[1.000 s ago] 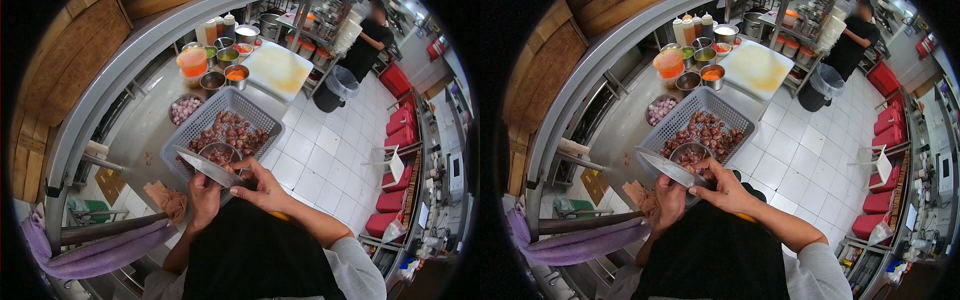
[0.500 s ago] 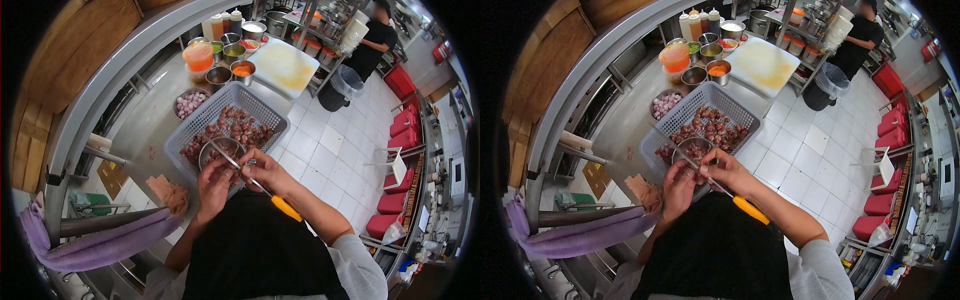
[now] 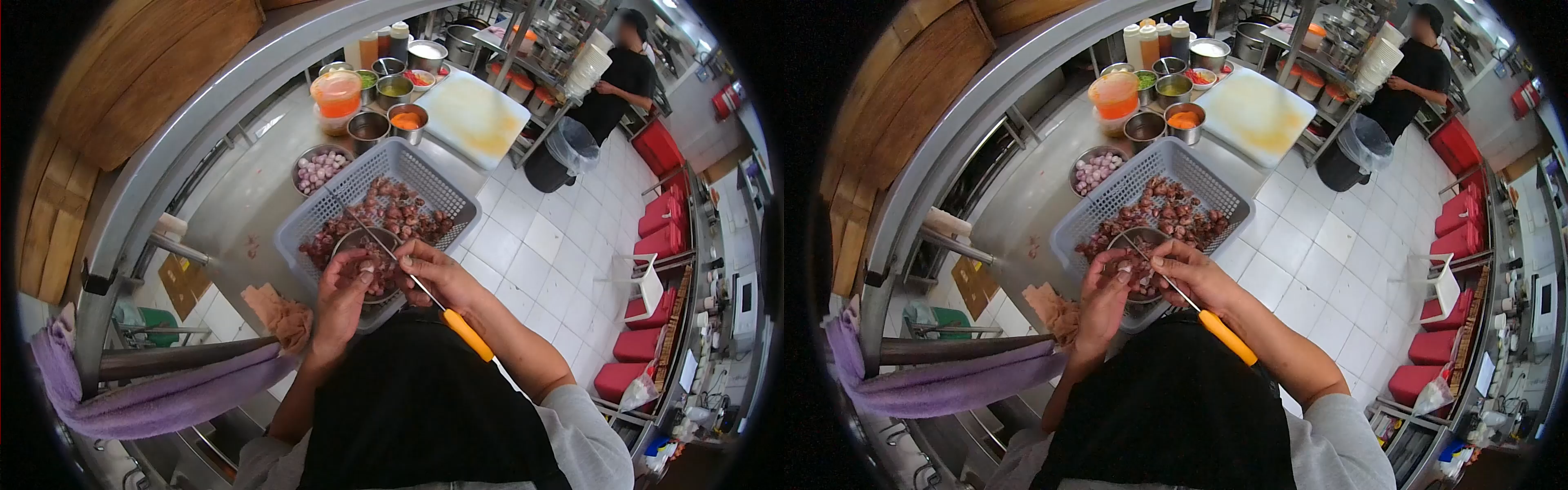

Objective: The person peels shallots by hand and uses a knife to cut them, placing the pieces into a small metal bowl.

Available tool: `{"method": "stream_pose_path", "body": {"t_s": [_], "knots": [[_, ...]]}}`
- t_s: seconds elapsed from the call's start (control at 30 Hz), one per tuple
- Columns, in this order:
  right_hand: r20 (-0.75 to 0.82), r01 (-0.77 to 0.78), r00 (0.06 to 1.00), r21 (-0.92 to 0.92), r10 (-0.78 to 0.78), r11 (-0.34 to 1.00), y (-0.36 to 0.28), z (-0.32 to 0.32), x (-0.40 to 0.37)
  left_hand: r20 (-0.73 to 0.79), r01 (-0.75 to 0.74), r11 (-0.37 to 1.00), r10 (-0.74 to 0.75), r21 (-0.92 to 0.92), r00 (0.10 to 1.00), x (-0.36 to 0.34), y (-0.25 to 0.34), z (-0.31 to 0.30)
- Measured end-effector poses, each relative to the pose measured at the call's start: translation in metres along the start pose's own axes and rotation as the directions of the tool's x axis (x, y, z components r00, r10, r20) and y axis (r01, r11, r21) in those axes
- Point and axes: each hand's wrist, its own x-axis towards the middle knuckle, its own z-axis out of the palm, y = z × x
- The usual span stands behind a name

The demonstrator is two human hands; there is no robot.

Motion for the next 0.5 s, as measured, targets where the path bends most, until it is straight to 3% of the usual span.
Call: {"method": "stream_pose_path", "body": {"t_s": [0.17, 0.23, 0.43, 0.5], "knots": [[-0.063, 0.025, 0.998, -0.073, -0.029, 0.997, 0.002, 0.002, 0.008, -0.003, 0.033, 0.999, -0.033, -0.030, 0.999, 0.004, 0.007, -0.026], [-0.095, 0.011, 0.995, -0.207, -0.031, 0.978, 0.006, 0.002, 0.012, -0.027, -0.005, 0.992, 0.002, -0.125, 1.000, 0.003, 0.010, -0.023], [0.010, 0.015, 1.000, -0.302, -0.012, 0.953, 0.005, 0.007, 0.008, 0.019, -0.017, 0.979, 0.021, -0.204, 1.000, 0.006, -0.004, -0.035], [0.054, 0.111, 0.994, -0.351, -0.099, 0.930, 0.003, 0.020, 0.004, 0.046, -0.001, 0.978, 0.011, -0.210, 0.999, 0.005, -0.005, -0.028]]}}
